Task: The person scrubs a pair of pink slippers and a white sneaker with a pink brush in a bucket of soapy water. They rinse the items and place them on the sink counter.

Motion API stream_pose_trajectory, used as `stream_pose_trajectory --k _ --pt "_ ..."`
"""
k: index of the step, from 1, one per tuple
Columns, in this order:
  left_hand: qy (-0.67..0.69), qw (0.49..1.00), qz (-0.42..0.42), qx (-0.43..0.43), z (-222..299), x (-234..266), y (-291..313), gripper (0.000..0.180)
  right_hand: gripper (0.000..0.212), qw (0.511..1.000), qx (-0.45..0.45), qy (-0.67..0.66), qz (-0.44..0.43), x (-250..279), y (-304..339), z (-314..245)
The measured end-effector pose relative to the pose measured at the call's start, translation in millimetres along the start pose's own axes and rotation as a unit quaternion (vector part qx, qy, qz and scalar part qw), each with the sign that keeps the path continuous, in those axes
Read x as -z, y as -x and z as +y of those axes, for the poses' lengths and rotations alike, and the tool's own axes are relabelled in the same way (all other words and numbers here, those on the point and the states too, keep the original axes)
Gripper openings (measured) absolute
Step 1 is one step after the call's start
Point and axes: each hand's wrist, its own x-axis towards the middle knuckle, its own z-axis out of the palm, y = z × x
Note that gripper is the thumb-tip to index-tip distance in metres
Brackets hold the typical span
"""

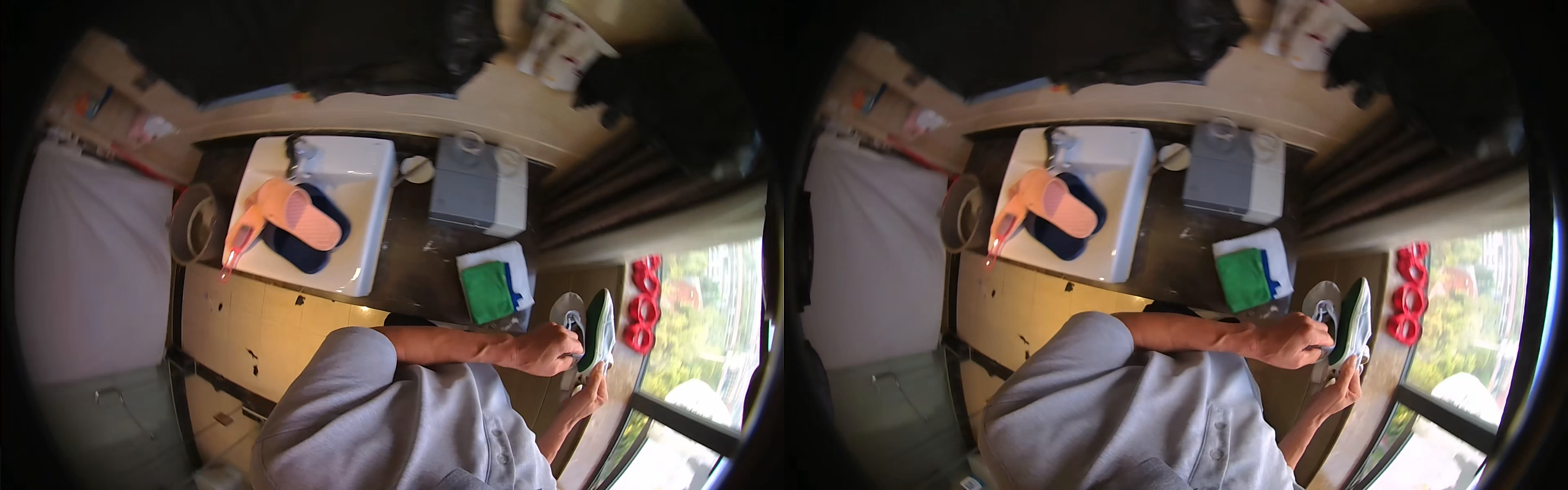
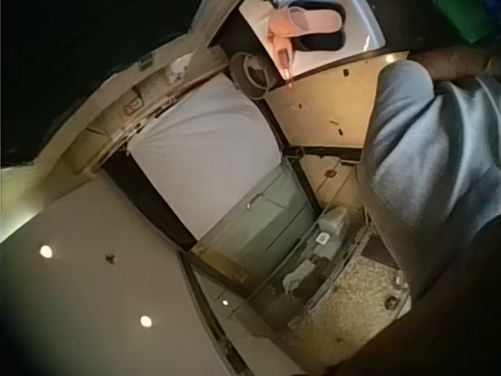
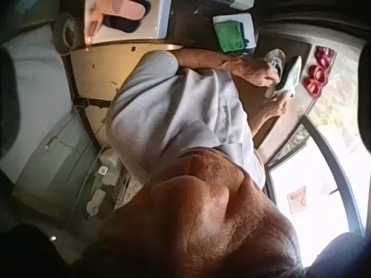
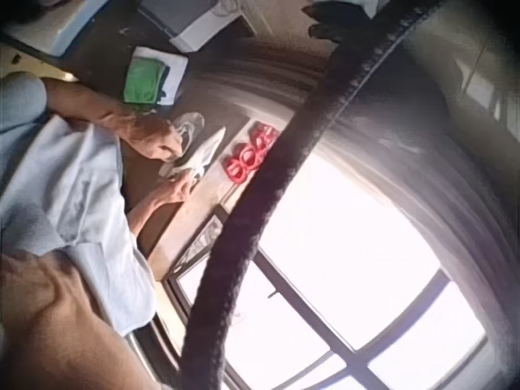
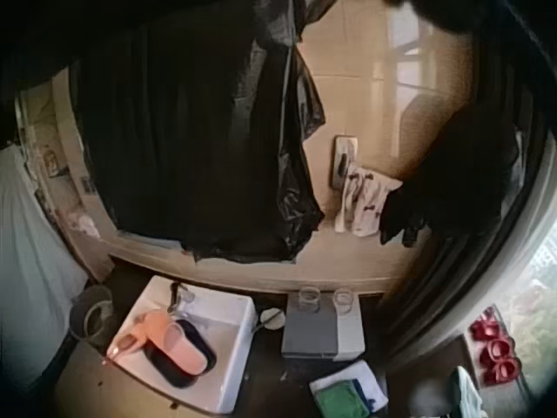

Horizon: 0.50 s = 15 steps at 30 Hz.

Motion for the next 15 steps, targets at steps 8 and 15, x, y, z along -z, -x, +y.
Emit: stream_pose_trajectory --k 8,15 --pt "-0.052 0.980 0.174 0.080 12 123 62 0.020 0.035 0.971 0.032 0.022 -0.234 -128 21 -37" --pt "-0.176 0.918 0.327 0.139 41 181 110 0.017 0.034 0.908 0.038 -0.019 -0.416 -216 40 -45"
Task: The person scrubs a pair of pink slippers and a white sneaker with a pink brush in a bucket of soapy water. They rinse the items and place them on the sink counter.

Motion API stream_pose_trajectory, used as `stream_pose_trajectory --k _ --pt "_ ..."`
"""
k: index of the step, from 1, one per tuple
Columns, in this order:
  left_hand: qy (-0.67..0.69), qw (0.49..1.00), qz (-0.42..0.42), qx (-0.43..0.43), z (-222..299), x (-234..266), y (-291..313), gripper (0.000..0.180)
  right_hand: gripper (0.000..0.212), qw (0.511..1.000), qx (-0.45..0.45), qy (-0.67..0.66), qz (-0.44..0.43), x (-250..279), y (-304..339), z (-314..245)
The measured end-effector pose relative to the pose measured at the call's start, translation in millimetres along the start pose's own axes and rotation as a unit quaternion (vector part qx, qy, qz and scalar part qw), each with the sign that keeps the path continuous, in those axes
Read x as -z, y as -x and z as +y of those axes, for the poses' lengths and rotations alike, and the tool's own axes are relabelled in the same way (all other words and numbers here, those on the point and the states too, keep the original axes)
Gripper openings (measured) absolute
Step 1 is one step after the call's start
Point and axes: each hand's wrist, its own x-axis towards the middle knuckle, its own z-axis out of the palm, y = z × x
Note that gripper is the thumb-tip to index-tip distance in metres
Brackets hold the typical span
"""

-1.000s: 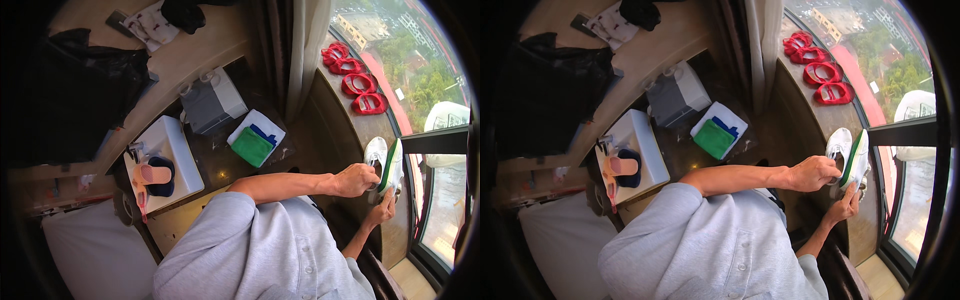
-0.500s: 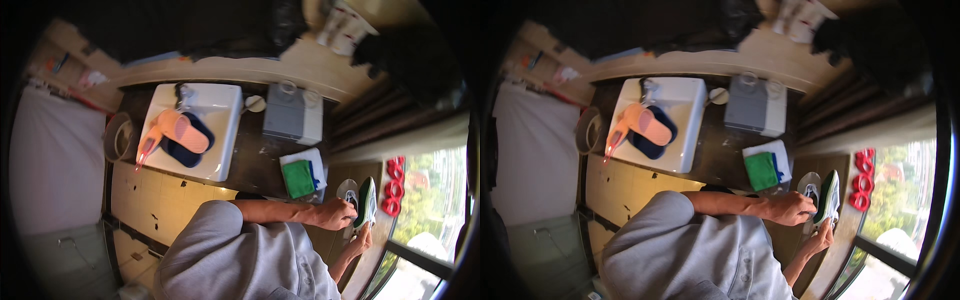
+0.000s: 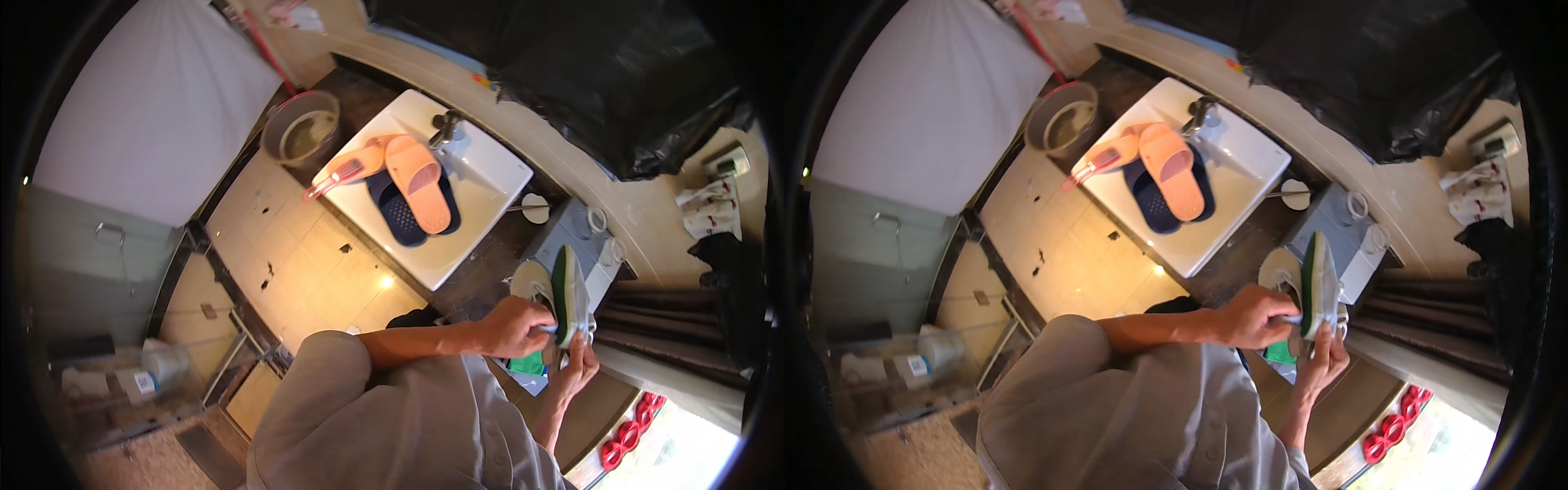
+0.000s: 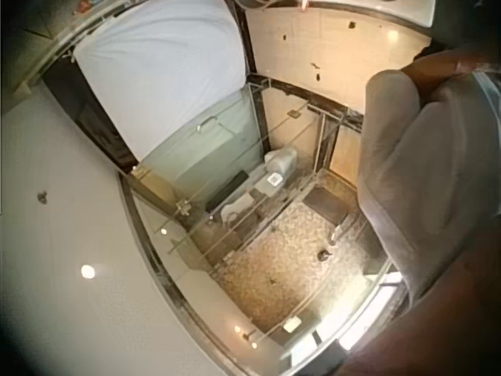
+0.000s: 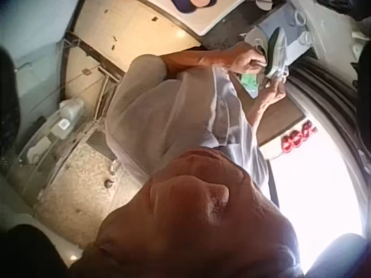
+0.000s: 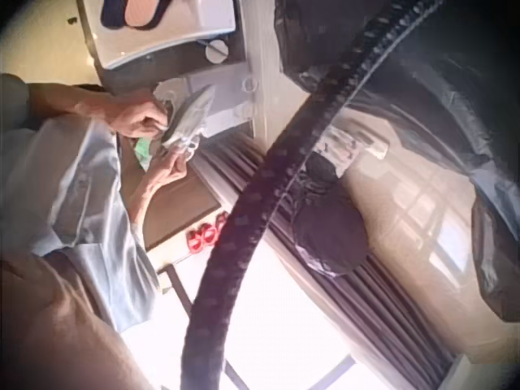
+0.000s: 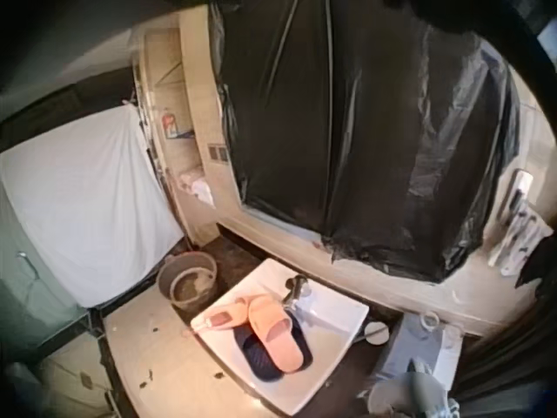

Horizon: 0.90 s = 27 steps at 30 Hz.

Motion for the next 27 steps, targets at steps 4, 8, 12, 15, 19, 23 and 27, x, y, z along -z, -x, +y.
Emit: stream_pose_trajectory --k 4,8,12,15,19,23,27 --pt "-0.046 0.995 0.077 0.036 3 37 22 0.019 0.047 0.993 0.023 -0.004 -0.116 -48 -10 -17" --pt "-0.074 0.985 0.155 0.020 11 77 42 0.018 0.036 0.982 0.041 -0.004 -0.182 -91 -1 -37" --pt "-0.089 0.968 0.235 0.008 14 120 74 0.018 0.033 0.966 0.070 0.013 -0.250 -140 14 -54" --pt "-0.095 0.949 0.299 -0.006 20 168 105 0.017 0.031 0.940 0.129 0.031 -0.315 -196 35 -75" --pt "-0.096 0.919 0.381 -0.016 21 251 158 0.019 0.028 0.901 0.159 0.016 -0.403 -292 73 -94" --pt "-0.084 0.891 0.444 0.043 20 336 216 0.018 0.029 0.867 0.115 -0.002 -0.485 -400 114 -79" --pt "-0.056 0.863 0.479 0.151 10 399 273 0.016 0.030 0.832 0.049 -0.016 -0.552 -493 171 -85"
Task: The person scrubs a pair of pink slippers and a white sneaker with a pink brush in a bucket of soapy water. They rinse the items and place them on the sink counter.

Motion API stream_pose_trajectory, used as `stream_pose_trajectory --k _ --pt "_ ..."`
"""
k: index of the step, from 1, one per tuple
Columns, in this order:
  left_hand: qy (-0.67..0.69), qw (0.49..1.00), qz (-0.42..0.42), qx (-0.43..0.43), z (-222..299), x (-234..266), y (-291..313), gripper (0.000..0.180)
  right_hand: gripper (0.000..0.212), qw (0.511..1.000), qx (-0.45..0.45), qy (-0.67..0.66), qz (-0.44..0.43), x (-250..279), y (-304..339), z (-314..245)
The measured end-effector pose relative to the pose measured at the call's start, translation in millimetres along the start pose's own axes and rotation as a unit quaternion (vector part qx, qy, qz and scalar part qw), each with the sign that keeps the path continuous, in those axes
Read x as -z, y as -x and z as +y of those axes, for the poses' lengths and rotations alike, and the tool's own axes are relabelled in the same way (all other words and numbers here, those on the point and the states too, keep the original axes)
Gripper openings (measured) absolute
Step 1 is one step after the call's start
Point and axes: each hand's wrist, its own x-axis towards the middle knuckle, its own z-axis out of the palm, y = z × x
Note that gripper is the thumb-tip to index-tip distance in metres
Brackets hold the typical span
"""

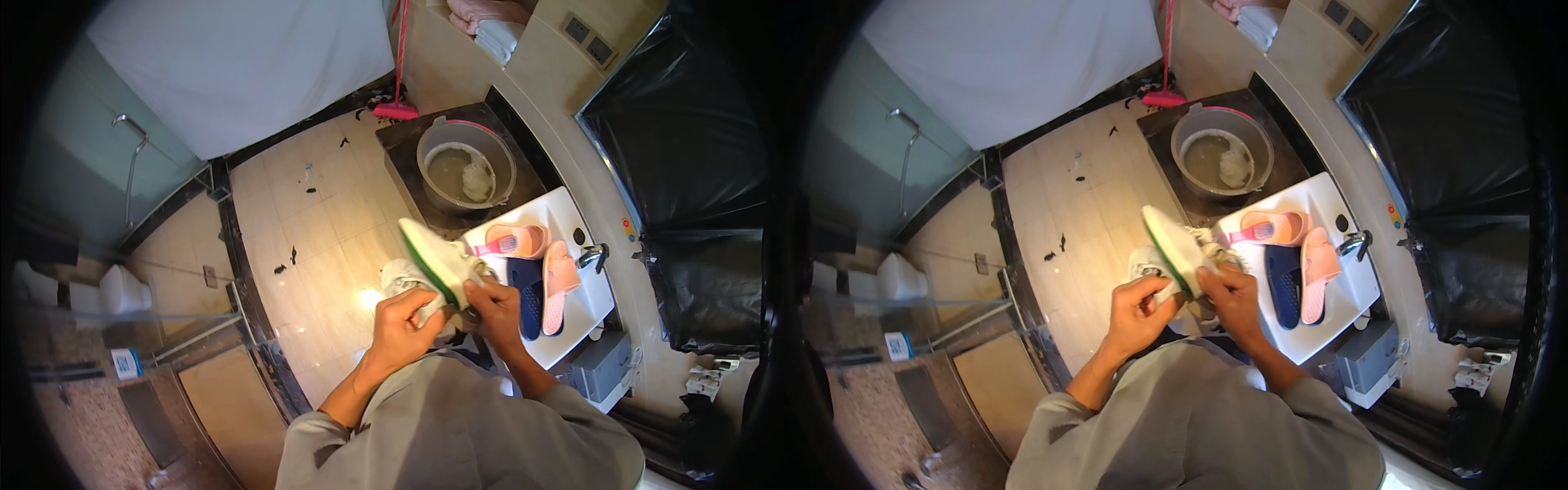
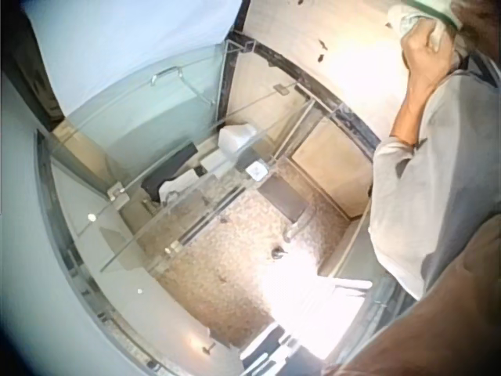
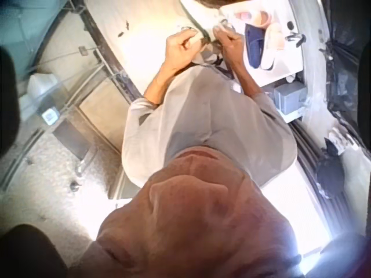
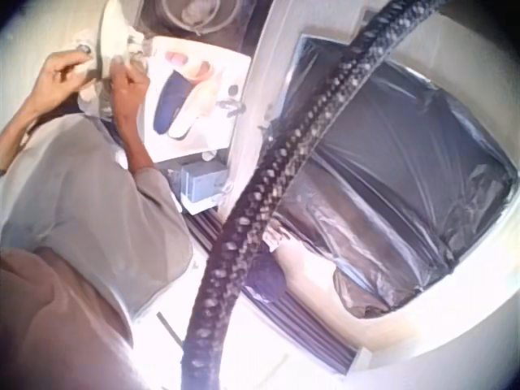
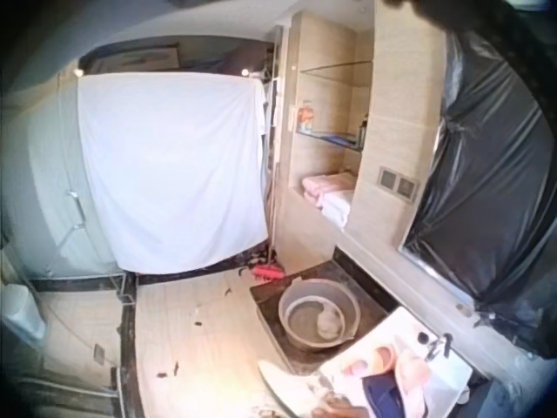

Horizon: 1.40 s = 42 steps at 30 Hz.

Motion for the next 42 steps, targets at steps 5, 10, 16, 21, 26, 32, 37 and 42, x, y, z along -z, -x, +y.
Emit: stream_pose_trajectory --k 5,10,16,21,26,32,37,42 --pt "-0.028 0.994 0.048 0.091 -31 68 -26 0.016 0.038 0.996 0.015 0.062 -0.059 -76 -58 2" --pt "-0.086 0.989 0.090 0.077 -48 105 -77 0.017 0.044 0.997 0.052 -0.012 -0.056 -125 -119 17" --pt "-0.133 0.988 0.083 0.009 -67 130 -183 0.023 0.044 0.989 0.137 -0.049 -0.021 -145 -223 3" --pt "-0.153 0.986 0.023 -0.067 -59 117 -297 0.020 0.040 0.977 0.208 -0.017 0.052 -123 -320 -11" --pt "-0.178 0.974 -0.078 -0.117 -70 99 -403 0.019 0.032 0.955 0.247 0.048 0.154 -94 -394 -9" --pt "-0.069 0.967 -0.202 -0.139 -126 49 -504 0.017 0.027 0.909 0.274 0.166 0.267 -42 -452 -2" --pt "-0.106 0.921 -0.294 -0.232 -163 -5 -567 0.017 0.034 0.871 0.248 0.250 0.341 7 -476 18" --pt "-0.104 0.890 -0.356 -0.267 -209 -58 -616 0.013 0.026 0.828 0.198 0.361 0.381 39 -494 32"
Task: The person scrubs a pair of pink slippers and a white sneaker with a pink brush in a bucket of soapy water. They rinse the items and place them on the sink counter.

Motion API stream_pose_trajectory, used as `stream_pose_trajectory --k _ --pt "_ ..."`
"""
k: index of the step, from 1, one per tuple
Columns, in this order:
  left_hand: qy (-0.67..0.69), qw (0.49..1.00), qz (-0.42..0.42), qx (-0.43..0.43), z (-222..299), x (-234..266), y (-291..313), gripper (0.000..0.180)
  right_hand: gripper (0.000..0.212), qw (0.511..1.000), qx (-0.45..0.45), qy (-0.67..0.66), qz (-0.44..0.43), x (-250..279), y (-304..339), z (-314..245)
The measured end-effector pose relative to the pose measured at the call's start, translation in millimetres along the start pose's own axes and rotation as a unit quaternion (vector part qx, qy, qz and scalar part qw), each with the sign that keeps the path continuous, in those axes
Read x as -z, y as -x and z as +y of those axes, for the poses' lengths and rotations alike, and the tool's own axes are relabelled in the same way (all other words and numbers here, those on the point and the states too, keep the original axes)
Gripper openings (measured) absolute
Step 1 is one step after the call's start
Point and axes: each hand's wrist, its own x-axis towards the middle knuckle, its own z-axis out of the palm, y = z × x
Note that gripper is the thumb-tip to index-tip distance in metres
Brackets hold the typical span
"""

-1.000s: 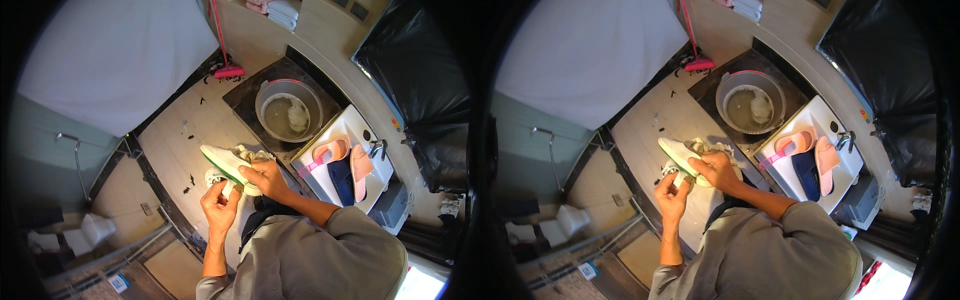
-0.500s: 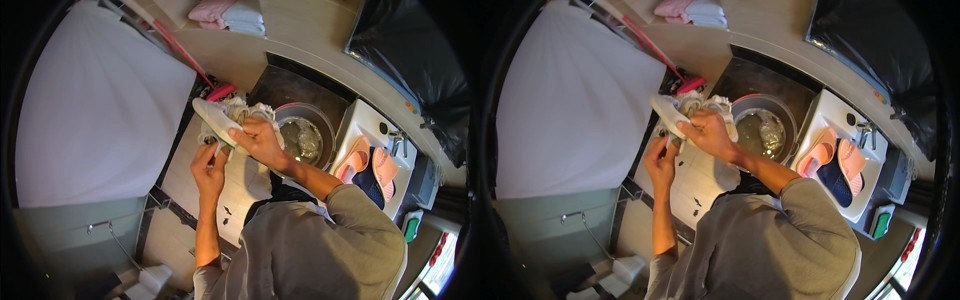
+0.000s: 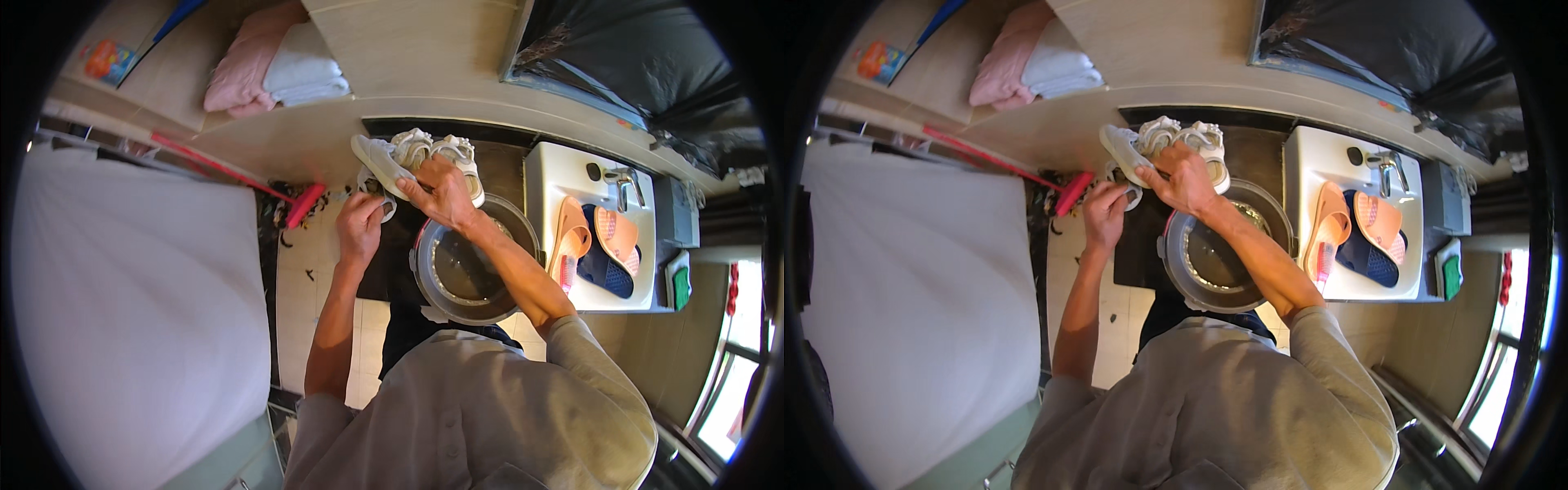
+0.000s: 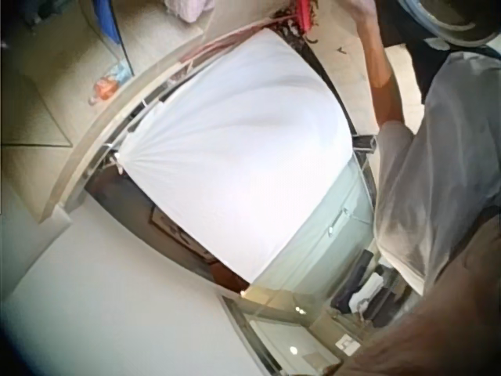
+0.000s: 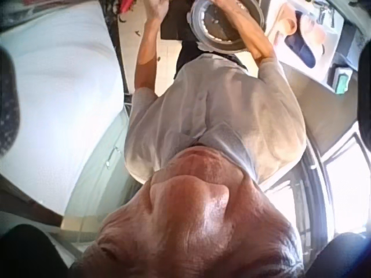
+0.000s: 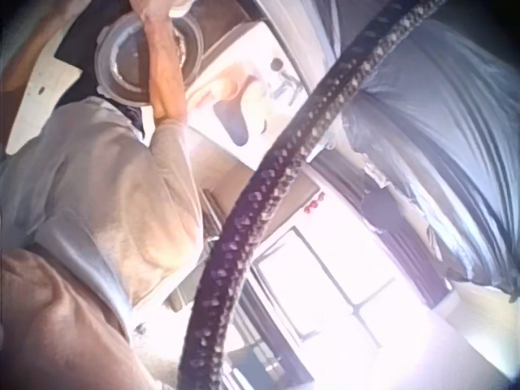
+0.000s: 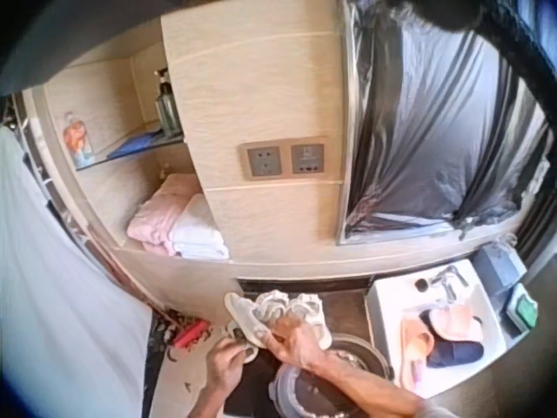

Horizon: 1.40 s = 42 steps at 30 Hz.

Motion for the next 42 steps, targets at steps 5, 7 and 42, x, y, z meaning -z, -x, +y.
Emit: stream_pose_trajectory --k 5,7,42 --pt "0.008 0.996 -0.092 -0.003 -68 -39 -17 0.024 0.022 0.989 -0.045 0.133 -0.040 -24 -2 38" --pt "0.007 0.988 -0.149 0.026 -97 -59 -4 0.034 0.023 0.971 -0.054 0.234 -0.023 -42 10 56" --pt "0.529 0.660 -0.289 0.449 1 -4 68 0.051 0.026 0.805 -0.478 0.325 0.134 140 236 -62"
